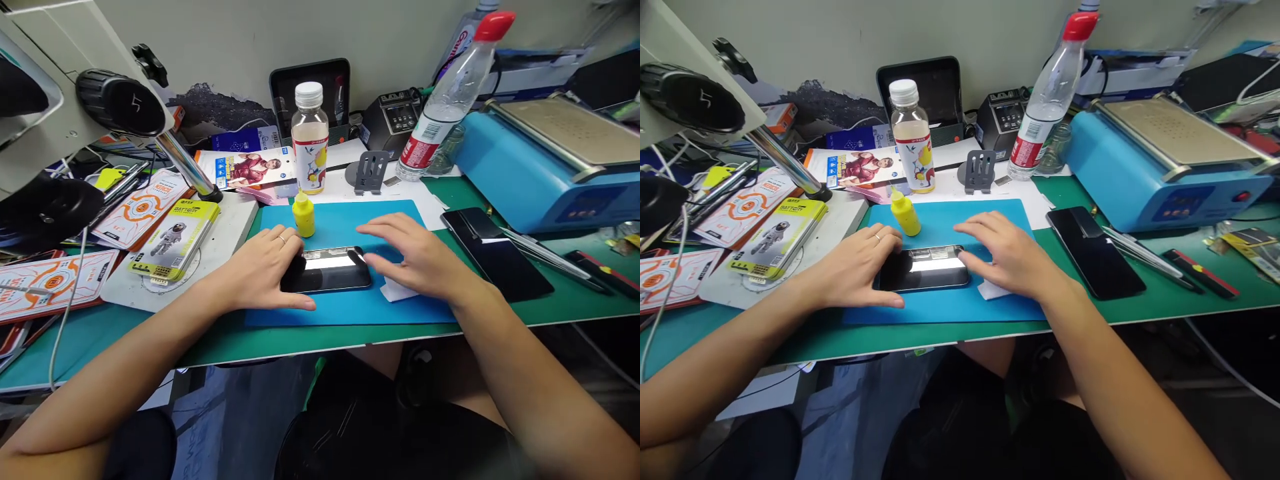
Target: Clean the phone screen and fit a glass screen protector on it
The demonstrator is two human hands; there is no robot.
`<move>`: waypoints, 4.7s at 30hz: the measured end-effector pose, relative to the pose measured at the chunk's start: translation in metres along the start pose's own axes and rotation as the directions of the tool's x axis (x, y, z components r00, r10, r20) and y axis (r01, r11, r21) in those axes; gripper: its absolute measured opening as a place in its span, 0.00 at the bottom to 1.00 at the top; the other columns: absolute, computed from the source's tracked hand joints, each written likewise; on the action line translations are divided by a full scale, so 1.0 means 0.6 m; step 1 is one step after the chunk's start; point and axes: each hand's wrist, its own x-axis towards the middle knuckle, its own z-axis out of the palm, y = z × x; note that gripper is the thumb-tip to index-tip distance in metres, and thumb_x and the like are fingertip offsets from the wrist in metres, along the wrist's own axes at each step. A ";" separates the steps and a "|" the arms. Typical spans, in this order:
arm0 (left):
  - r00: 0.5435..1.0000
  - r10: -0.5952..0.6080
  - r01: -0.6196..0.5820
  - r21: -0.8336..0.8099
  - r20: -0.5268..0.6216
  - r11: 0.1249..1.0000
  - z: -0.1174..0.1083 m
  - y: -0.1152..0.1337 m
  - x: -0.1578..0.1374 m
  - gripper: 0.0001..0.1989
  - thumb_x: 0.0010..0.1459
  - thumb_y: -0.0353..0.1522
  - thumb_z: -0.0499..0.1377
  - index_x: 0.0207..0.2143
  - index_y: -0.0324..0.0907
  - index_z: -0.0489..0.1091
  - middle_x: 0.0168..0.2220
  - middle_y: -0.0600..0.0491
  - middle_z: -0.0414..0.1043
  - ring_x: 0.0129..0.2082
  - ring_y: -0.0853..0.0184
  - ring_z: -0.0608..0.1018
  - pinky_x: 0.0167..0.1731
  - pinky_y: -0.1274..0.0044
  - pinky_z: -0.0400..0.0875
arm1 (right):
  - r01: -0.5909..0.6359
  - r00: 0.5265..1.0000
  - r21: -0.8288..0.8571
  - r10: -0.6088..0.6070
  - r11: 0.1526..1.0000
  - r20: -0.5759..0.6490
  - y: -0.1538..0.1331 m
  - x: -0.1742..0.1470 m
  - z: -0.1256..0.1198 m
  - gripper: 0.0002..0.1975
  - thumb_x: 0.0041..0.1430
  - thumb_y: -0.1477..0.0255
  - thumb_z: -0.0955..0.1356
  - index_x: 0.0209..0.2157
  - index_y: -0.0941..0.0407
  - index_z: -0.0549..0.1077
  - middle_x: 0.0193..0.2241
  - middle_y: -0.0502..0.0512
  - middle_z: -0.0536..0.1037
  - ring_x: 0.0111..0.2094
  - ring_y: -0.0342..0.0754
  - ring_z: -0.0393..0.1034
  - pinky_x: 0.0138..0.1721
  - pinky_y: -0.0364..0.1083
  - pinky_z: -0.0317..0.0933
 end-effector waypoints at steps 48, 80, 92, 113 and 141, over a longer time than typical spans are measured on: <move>0.991 0.049 0.006 -0.415 0.122 0.910 -0.018 -0.049 0.006 0.10 0.49 0.32 0.51 0.20 0.44 0.50 0.19 0.56 0.55 0.22 0.67 0.59 0.26 0.71 0.54 | -0.140 0.986 -0.277 0.158 0.950 0.045 -0.241 -0.031 0.122 0.37 0.70 0.55 0.64 0.65 0.75 0.67 0.67 0.78 0.65 0.68 0.68 0.63 0.66 0.63 0.63; 0.992 0.018 0.020 -0.291 0.128 0.957 0.002 -0.030 0.008 0.39 0.54 0.53 0.68 0.60 0.40 0.66 0.51 0.42 0.70 0.52 0.51 0.74 0.51 0.63 0.73 | -0.180 0.977 -0.339 0.207 0.923 0.044 -0.245 -0.010 0.138 0.53 0.64 0.41 0.61 0.65 0.79 0.64 0.66 0.86 0.63 0.69 0.72 0.59 0.68 0.64 0.59; 0.986 0.003 0.046 -0.294 0.164 0.955 -0.003 -0.030 0.011 0.37 0.54 0.49 0.69 0.59 0.39 0.67 0.50 0.44 0.70 0.53 0.52 0.74 0.52 0.65 0.71 | -0.150 0.971 -0.380 0.209 0.913 0.120 -0.167 -0.025 0.081 0.49 0.69 0.44 0.56 0.65 0.80 0.64 0.66 0.86 0.63 0.69 0.72 0.60 0.66 0.66 0.60; 0.989 -0.011 0.064 -0.349 0.150 0.935 0.005 -0.030 0.012 0.33 0.54 0.47 0.70 0.55 0.37 0.68 0.48 0.43 0.70 0.51 0.52 0.73 0.51 0.64 0.71 | -0.186 0.960 -0.353 0.246 0.917 0.132 -0.207 0.035 0.120 0.56 0.65 0.39 0.55 0.66 0.81 0.62 0.66 0.85 0.64 0.70 0.71 0.58 0.69 0.61 0.56; 0.977 -0.028 0.098 -0.328 0.211 0.939 0.001 -0.030 0.012 0.37 0.56 0.49 0.68 0.61 0.39 0.66 0.50 0.44 0.68 0.52 0.52 0.72 0.53 0.63 0.70 | -0.162 0.967 -0.479 0.235 0.863 0.096 -0.177 -0.065 0.063 0.43 0.72 0.49 0.56 0.63 0.77 0.67 0.66 0.83 0.66 0.67 0.70 0.64 0.65 0.65 0.62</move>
